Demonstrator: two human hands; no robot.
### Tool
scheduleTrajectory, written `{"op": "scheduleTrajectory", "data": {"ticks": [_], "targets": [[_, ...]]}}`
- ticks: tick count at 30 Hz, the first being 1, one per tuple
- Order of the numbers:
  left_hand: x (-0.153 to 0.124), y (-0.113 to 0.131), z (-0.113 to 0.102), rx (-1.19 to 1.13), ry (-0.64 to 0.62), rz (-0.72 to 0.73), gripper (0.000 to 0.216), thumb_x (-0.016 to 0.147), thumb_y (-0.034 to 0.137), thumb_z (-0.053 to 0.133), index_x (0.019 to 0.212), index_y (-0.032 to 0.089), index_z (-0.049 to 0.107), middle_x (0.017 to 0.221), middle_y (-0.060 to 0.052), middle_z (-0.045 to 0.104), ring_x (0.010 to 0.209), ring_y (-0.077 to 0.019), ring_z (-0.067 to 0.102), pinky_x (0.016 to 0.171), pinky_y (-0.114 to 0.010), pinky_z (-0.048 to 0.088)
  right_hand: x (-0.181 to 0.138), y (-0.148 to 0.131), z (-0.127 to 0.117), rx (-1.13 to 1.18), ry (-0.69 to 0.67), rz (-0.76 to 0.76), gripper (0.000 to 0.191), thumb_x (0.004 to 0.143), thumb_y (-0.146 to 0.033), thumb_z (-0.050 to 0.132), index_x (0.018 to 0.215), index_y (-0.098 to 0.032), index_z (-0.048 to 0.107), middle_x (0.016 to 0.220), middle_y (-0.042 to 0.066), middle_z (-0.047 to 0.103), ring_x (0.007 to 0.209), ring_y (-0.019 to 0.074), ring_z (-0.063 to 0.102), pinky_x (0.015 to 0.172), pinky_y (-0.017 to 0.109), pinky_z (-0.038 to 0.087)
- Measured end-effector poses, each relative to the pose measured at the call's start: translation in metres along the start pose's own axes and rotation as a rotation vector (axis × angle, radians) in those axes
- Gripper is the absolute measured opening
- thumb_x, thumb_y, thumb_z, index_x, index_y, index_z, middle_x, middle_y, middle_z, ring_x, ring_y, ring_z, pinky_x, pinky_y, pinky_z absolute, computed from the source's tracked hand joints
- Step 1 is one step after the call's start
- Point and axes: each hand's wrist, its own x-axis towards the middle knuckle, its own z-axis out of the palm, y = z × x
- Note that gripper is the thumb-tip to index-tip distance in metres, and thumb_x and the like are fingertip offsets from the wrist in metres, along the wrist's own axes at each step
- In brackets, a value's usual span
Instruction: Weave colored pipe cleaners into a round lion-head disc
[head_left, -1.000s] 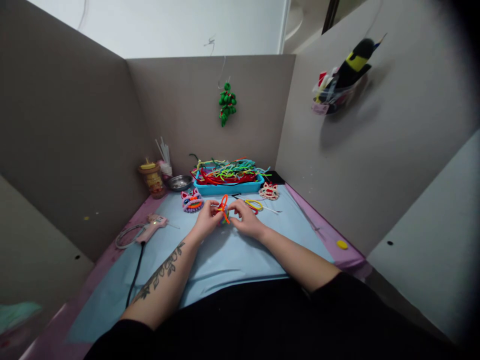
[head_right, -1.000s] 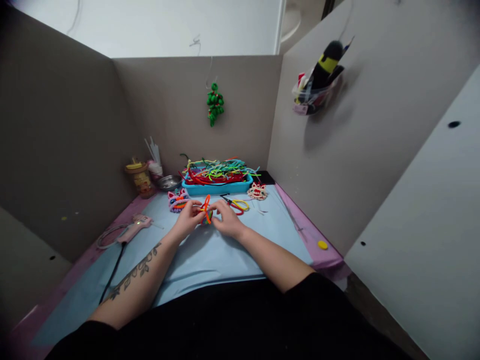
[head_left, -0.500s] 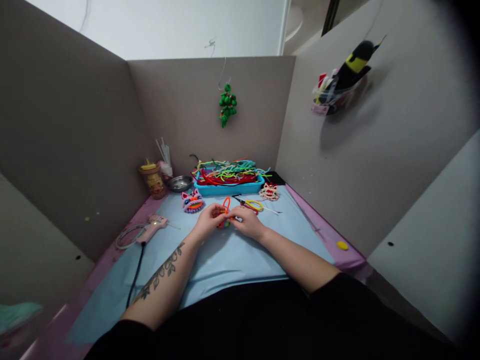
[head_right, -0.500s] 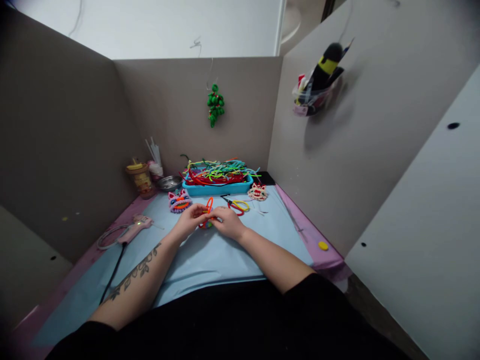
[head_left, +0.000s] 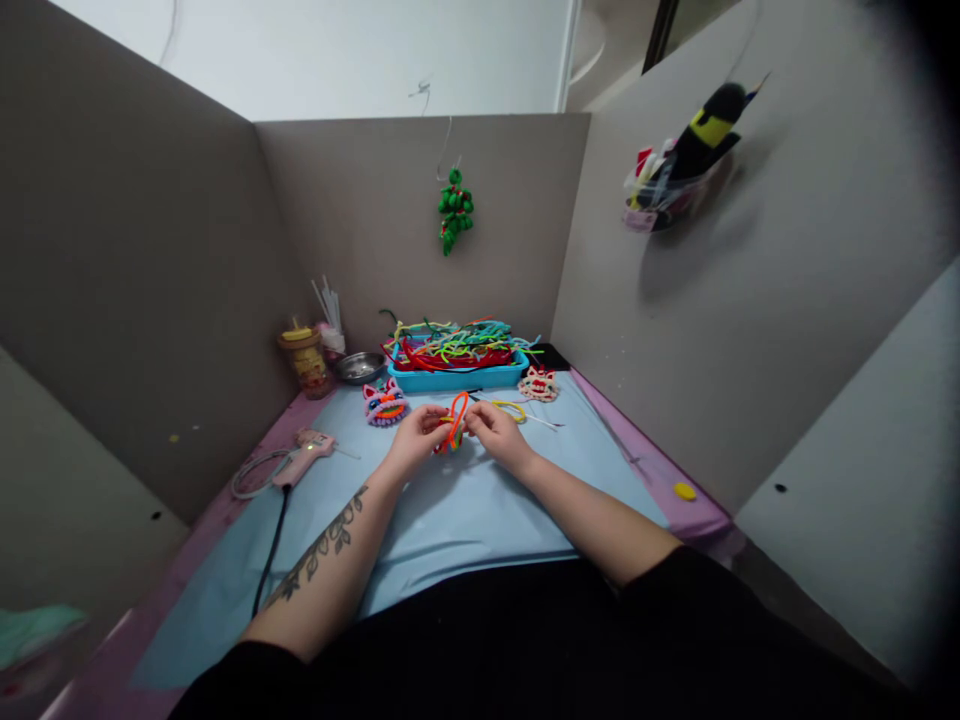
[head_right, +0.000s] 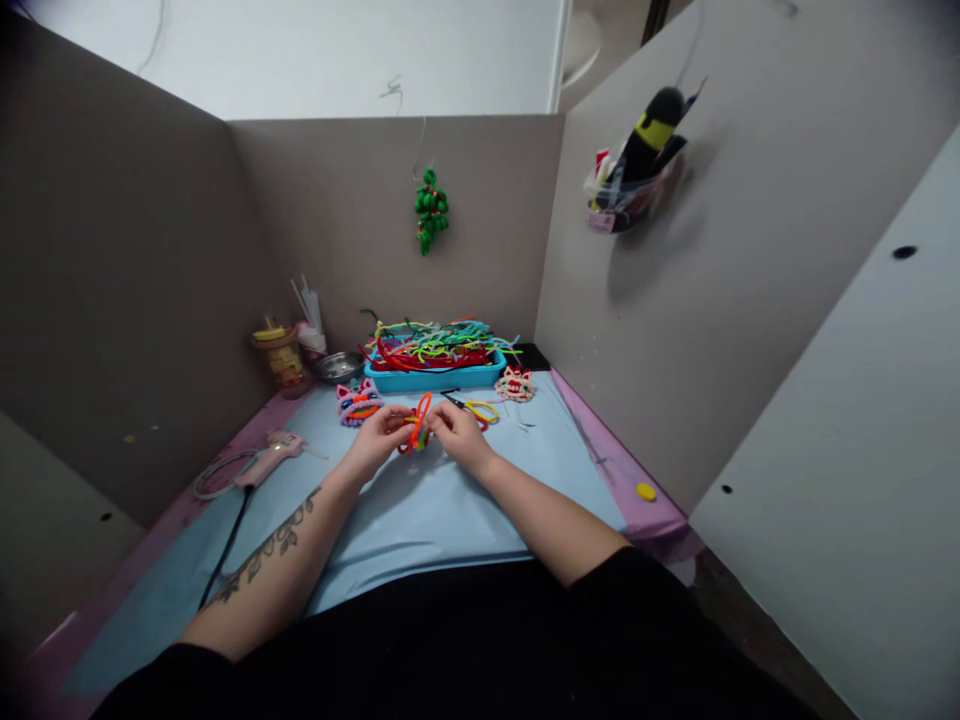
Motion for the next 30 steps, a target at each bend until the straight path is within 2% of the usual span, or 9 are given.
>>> {"op": "scheduleTrajectory", "data": {"ticks": [4,8,12,19,24,27,30], "targets": [[0.0,0.0,0.003,0.109,0.031,0.076,0.039,0.061,0.036,0.073,0.089,0.014,0.057,0.083,-0.007,0.067,0.067,-0.0144,0.062,0.061,-0.027,0.049,0.003,0.001,0.005,0.047,0.024,0.04,0.026,0.076,-0.044,0.06,0.078,-0.019,0.053,0.067,-0.002,0.056,0.059,0.0115,0.05,0.057,0.023,0.039],[-0.001,-0.001,0.006,0.183,0.076,0.143,0.034,0.063,0.031,0.071,0.09,0.014,0.058,0.086,-0.008,0.066,0.073,-0.0162,0.063,0.064,-0.028,0.05,0.005,-0.002,0.008,0.142,0.058,0.105,0.026,0.075,-0.044,0.061,0.081,-0.019,0.053,0.064,-0.004,0.052,0.056,0.0105,0.047,0.054,0.022,0.036],[-0.002,-0.003,0.008,0.198,0.077,0.147,0.034,0.064,0.029,0.071,0.092,0.015,0.058,0.086,-0.007,0.066,0.076,-0.0177,0.064,0.065,-0.029,0.05,0.006,-0.004,0.008,0.132,0.044,0.175,0.031,0.073,-0.047,0.061,0.069,-0.018,0.052,0.058,-0.004,0.048,0.053,0.0099,0.042,0.052,0.022,0.033],[0.0,-0.003,0.007,0.013,0.062,0.057,0.038,0.059,0.03,0.075,0.088,0.014,0.056,0.082,-0.006,0.067,0.069,-0.0148,0.063,0.066,-0.028,0.05,0.004,0.007,0.011,0.08,-0.082,0.221,0.029,0.077,-0.045,0.054,0.066,-0.019,0.049,0.055,-0.004,0.046,0.052,0.0094,0.04,0.051,0.022,0.031],[0.003,-0.005,0.006,-0.042,0.175,0.07,0.037,0.056,0.026,0.075,0.084,0.013,0.057,0.075,-0.002,0.064,0.065,-0.012,0.06,0.061,-0.024,0.047,0.001,0.005,0.012,0.053,-0.243,0.192,0.023,0.074,-0.038,0.057,0.066,-0.018,0.05,0.056,-0.005,0.044,0.052,0.008,0.037,0.051,0.021,0.03],[0.004,-0.006,0.004,-0.16,0.215,0.039,0.038,0.053,0.025,0.076,0.083,0.014,0.056,0.07,0.0,0.062,0.058,-0.0096,0.057,0.054,-0.021,0.043,0.0,0.002,0.012,0.03,-0.265,0.212,0.02,0.07,-0.034,0.061,0.065,-0.017,0.05,0.057,-0.006,0.045,0.054,0.0079,0.038,0.053,0.02,0.032],[0.004,-0.004,0.002,-0.27,0.185,-0.042,0.038,0.049,0.023,0.078,0.08,0.013,0.056,0.062,0.002,0.06,0.049,-0.0081,0.053,0.047,-0.02,0.039,0.001,0.001,0.012,0.012,-0.245,0.221,0.017,0.068,-0.03,0.061,0.065,-0.017,0.05,0.057,-0.006,0.045,0.055,0.0078,0.039,0.054,0.02,0.032]]}}
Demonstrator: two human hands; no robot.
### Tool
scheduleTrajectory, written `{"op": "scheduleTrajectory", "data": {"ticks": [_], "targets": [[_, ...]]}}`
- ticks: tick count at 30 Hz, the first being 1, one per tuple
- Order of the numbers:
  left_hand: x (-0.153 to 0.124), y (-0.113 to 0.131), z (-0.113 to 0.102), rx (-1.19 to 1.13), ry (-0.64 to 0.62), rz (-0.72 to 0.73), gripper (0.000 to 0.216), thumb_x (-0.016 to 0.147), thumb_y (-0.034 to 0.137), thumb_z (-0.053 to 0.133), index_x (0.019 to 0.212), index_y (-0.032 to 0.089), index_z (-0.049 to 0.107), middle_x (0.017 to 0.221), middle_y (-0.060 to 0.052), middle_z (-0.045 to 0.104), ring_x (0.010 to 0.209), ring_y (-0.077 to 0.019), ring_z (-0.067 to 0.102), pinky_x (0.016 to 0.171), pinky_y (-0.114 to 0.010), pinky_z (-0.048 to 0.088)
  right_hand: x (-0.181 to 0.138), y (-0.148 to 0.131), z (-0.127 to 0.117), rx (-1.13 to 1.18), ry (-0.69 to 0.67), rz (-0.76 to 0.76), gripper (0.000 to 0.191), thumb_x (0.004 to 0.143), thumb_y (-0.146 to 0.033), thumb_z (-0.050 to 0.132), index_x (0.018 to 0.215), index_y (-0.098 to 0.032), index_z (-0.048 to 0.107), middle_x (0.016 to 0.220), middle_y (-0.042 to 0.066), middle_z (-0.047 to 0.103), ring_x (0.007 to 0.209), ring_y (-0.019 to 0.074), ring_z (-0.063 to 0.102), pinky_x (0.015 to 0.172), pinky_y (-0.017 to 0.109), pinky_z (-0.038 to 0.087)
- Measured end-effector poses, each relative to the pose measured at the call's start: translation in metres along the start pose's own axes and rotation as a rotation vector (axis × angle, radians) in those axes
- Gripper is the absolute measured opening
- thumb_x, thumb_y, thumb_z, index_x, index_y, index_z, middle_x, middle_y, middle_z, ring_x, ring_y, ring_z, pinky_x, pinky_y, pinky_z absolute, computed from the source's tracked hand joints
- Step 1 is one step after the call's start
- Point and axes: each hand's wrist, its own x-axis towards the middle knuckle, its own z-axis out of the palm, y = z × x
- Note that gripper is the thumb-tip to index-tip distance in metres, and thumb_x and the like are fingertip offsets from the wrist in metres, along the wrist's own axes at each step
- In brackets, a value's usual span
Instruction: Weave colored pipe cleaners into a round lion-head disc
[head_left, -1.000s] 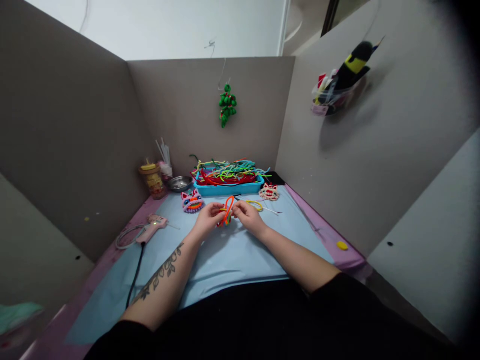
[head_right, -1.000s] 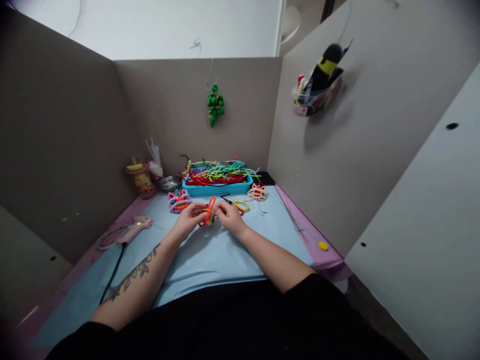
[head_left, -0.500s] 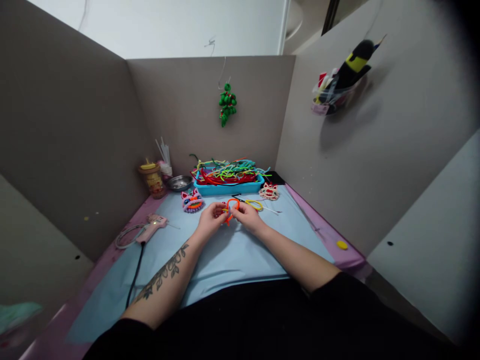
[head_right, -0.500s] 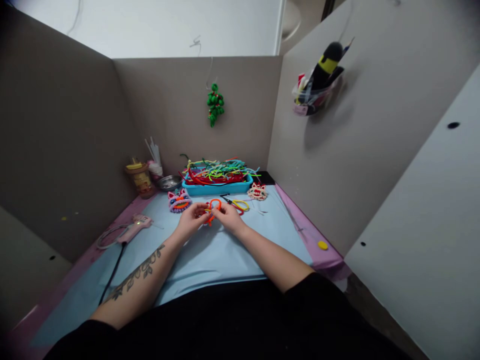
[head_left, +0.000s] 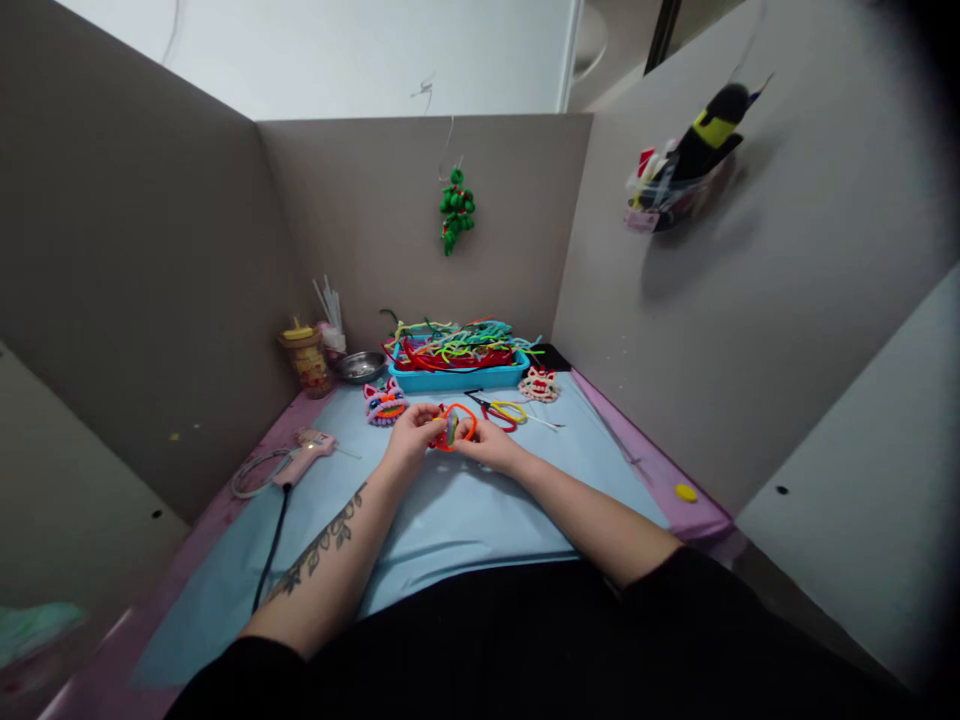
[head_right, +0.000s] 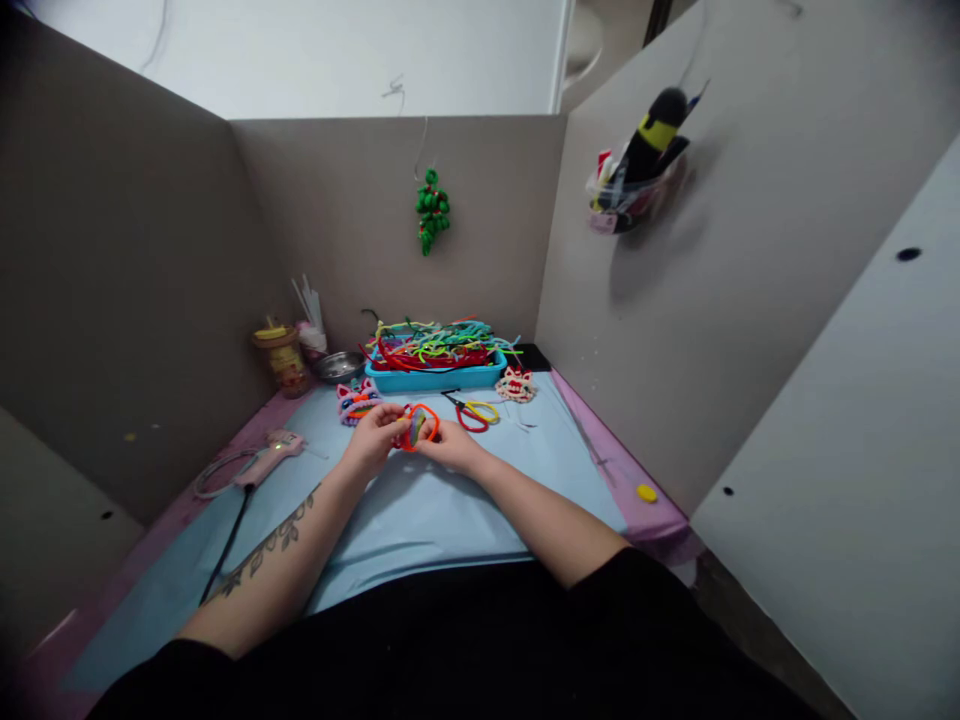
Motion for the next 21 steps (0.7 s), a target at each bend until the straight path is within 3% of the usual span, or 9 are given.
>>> {"op": "scheduleTrajectory", "data": {"ticks": [10,13,16,18,21], "targets": [[-0.001,0.007,-0.001,-0.178,0.008,-0.138,0.034,0.048,0.012,0.077,0.076,0.013,0.058,0.062,0.001,0.063,0.051,-0.0101,0.057,0.05,-0.021,0.043,0.001,0.002,-0.001,-0.115,0.022,-0.013,0.012,0.069,-0.025,0.055,0.063,-0.017,0.05,0.057,-0.005,0.046,0.055,0.0085,0.04,0.055,0.021,0.034],[-0.004,0.009,0.001,-0.142,-0.039,-0.135,0.034,0.049,0.012,0.078,0.077,0.013,0.058,0.064,0.0,0.064,0.051,-0.0109,0.057,0.049,-0.021,0.043,0.0,0.004,-0.001,-0.155,0.091,-0.045,0.014,0.073,-0.029,0.055,0.08,-0.016,0.055,0.062,-0.004,0.049,0.056,0.0103,0.044,0.056,0.023,0.039],[-0.007,0.01,0.004,-0.137,-0.096,-0.144,0.032,0.051,0.014,0.078,0.076,0.012,0.058,0.065,-0.002,0.064,0.053,-0.0117,0.058,0.052,-0.023,0.044,-0.003,0.005,-0.002,-0.317,0.343,-0.195,0.047,0.072,-0.028,0.06,0.116,-0.017,0.047,0.087,0.004,0.057,0.075,0.0168,0.053,0.07,0.032,0.046],[-0.008,0.01,0.005,-0.149,-0.092,-0.147,0.03,0.051,0.014,0.077,0.074,0.012,0.059,0.067,-0.003,0.065,0.058,-0.0124,0.06,0.057,-0.023,0.046,-0.006,0.003,-0.004,-0.518,0.467,-0.362,0.058,0.072,-0.024,0.062,0.127,-0.018,0.041,0.11,0.011,0.053,0.098,0.0227,0.051,0.087,0.04,0.043],[-0.006,0.008,0.004,-0.165,-0.079,-0.141,0.028,0.051,0.012,0.077,0.073,0.011,0.059,0.068,-0.002,0.064,0.06,-0.0116,0.06,0.06,-0.022,0.046,-0.009,-0.001,-0.005,-0.785,0.399,-0.529,0.046,0.076,-0.016,0.058,0.121,-0.024,0.052,0.122,0.011,0.047,0.113,0.0261,0.041,0.098,0.044,0.034]]}}
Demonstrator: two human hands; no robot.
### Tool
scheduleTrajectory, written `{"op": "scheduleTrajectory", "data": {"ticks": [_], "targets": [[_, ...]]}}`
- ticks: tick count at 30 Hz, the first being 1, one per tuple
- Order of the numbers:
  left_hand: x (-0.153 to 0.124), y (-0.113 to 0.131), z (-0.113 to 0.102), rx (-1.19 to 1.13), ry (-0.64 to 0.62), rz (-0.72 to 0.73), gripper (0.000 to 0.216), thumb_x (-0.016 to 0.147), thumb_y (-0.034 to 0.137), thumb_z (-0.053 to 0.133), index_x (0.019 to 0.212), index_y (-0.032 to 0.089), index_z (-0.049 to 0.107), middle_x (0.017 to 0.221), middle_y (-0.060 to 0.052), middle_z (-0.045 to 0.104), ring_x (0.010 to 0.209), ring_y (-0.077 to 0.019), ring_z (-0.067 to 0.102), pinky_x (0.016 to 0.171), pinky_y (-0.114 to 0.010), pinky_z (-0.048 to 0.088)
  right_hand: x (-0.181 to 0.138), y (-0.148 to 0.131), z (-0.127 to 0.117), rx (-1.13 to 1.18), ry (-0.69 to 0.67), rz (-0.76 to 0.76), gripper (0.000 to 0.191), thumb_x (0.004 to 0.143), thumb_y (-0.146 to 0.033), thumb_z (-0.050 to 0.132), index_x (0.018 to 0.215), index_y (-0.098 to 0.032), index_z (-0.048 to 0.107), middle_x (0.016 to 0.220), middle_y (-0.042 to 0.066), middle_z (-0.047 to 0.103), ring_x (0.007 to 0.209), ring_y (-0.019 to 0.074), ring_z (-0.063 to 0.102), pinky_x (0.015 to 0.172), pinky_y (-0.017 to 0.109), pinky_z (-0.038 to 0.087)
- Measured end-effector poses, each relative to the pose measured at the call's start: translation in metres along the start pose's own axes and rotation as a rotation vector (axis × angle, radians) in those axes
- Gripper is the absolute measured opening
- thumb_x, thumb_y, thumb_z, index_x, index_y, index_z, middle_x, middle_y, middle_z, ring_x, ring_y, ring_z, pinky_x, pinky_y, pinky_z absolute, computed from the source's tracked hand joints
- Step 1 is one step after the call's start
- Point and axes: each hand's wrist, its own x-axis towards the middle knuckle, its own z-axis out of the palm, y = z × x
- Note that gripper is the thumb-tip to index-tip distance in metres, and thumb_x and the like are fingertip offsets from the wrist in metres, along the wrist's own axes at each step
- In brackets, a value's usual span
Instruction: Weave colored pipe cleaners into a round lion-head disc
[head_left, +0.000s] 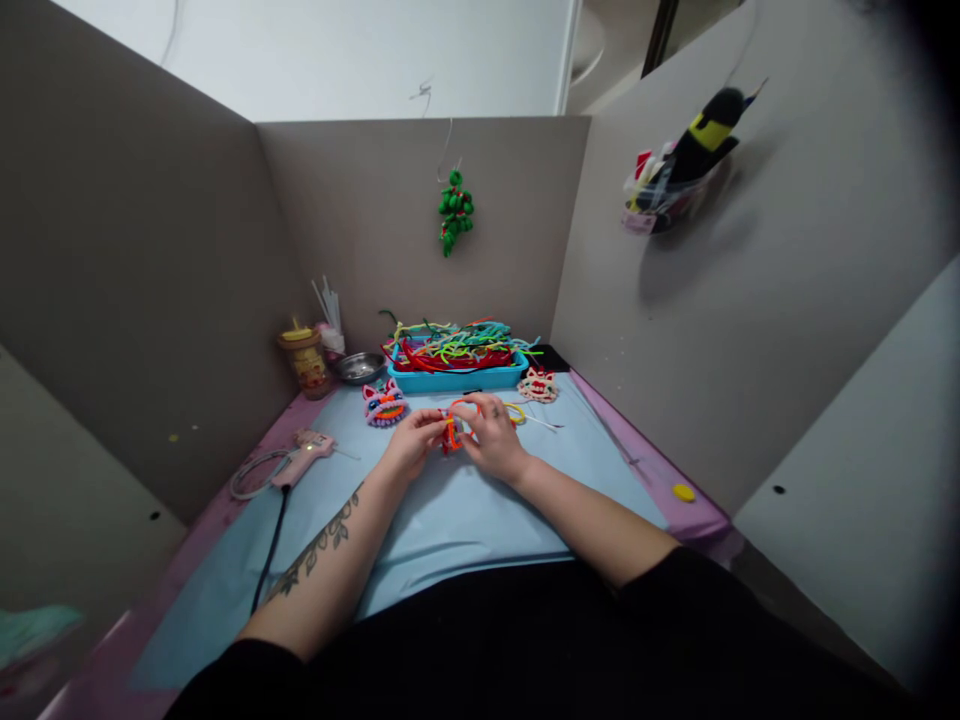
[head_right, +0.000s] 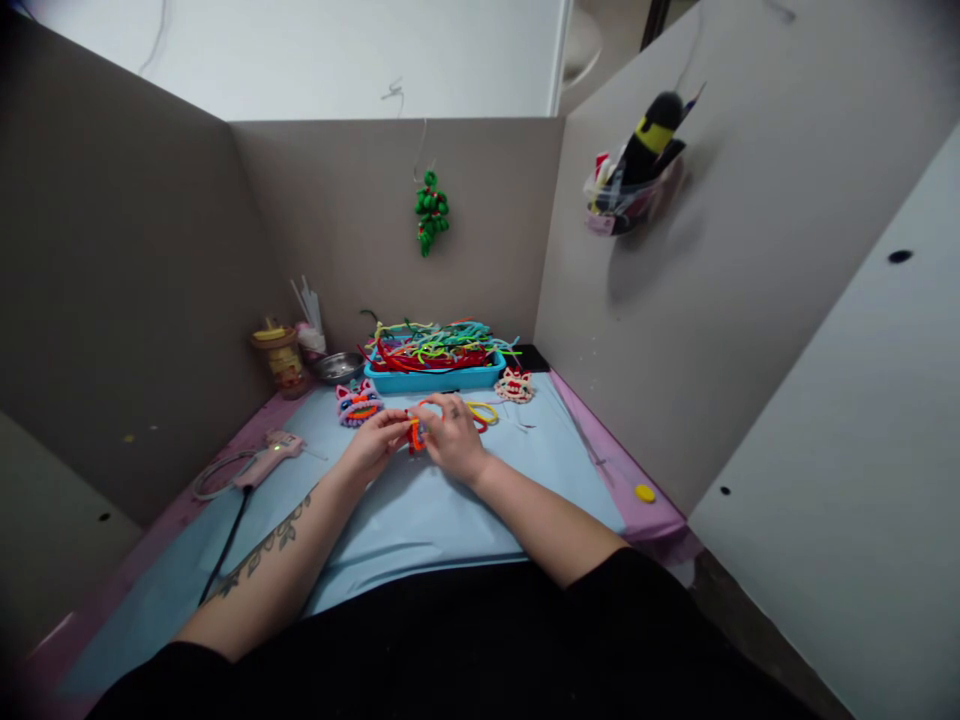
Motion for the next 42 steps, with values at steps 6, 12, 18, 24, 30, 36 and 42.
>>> {"op": "scheduleTrajectory", "data": {"ticks": [6,12,18,24,30,36,42], "targets": [[0.003,-0.002,-0.004,-0.016,0.018,-0.021,0.027,0.052,0.009,0.075,0.073,0.011,0.059,0.065,-0.001,0.062,0.056,-0.009,0.057,0.054,-0.019,0.042,0.002,-0.004,0.0,-0.118,-0.093,-0.145,0.017,0.084,-0.023,0.055,0.096,-0.026,0.066,0.11,0.007,0.055,0.106,0.0245,0.042,0.09,0.04,0.034],[0.003,-0.003,-0.002,-0.078,0.062,-0.068,0.032,0.052,0.004,0.071,0.074,0.015,0.052,0.054,0.005,0.055,0.045,-0.0059,0.049,0.048,-0.018,0.04,0.001,-0.005,0.004,-0.178,-0.103,-0.258,0.017,0.089,-0.022,0.049,0.093,-0.024,0.066,0.097,0.005,0.06,0.097,0.0203,0.046,0.085,0.036,0.033],[0.002,0.0,-0.002,-0.104,0.015,-0.155,0.027,0.057,0.001,0.067,0.076,0.014,0.053,0.055,0.003,0.055,0.046,-0.007,0.052,0.046,-0.017,0.041,0.001,-0.007,0.009,-0.223,-0.088,-0.325,0.017,0.089,-0.021,0.05,0.091,-0.024,0.066,0.092,0.004,0.063,0.091,0.0184,0.048,0.08,0.034,0.032],[0.006,-0.003,-0.007,-0.171,-0.103,-0.271,0.01,0.068,0.009,0.066,0.072,0.011,0.057,0.058,-0.002,0.058,0.048,-0.0102,0.055,0.047,-0.021,0.046,0.004,-0.008,0.004,-0.142,-0.139,-0.406,0.021,0.092,-0.018,0.045,0.091,-0.022,0.065,0.086,0.004,0.065,0.086,0.0159,0.052,0.078,0.032,0.036],[0.012,-0.001,-0.012,-0.239,0.083,-0.365,0.005,0.078,0.01,0.057,0.082,0.01,0.061,0.073,-0.008,0.066,0.059,-0.0132,0.062,0.054,-0.023,0.052,0.002,-0.004,0.006,-0.096,-0.215,-0.416,0.026,0.093,-0.021,0.04,0.098,-0.024,0.065,0.09,0.006,0.066,0.091,0.0196,0.054,0.079,0.036,0.04],[0.012,0.007,-0.012,-0.246,0.247,-0.221,0.012,0.08,0.008,0.048,0.078,0.011,0.059,0.071,-0.006,0.065,0.06,-0.0138,0.064,0.056,-0.024,0.054,0.0,0.004,0.007,-0.054,-0.183,-0.375,0.027,0.091,-0.019,0.041,0.096,-0.023,0.067,0.084,0.006,0.065,0.083,0.0184,0.052,0.076,0.034,0.042],[0.016,0.017,-0.019,-0.344,0.339,-0.169,0.014,0.074,0.002,0.049,0.076,0.013,0.056,0.067,-0.002,0.062,0.058,-0.0118,0.062,0.061,-0.025,0.055,0.003,0.005,0.002,0.018,-0.22,-0.42,0.021,0.083,-0.011,0.049,0.088,-0.021,0.067,0.079,0.005,0.064,0.075,0.0167,0.049,0.07,0.03,0.04]]}}
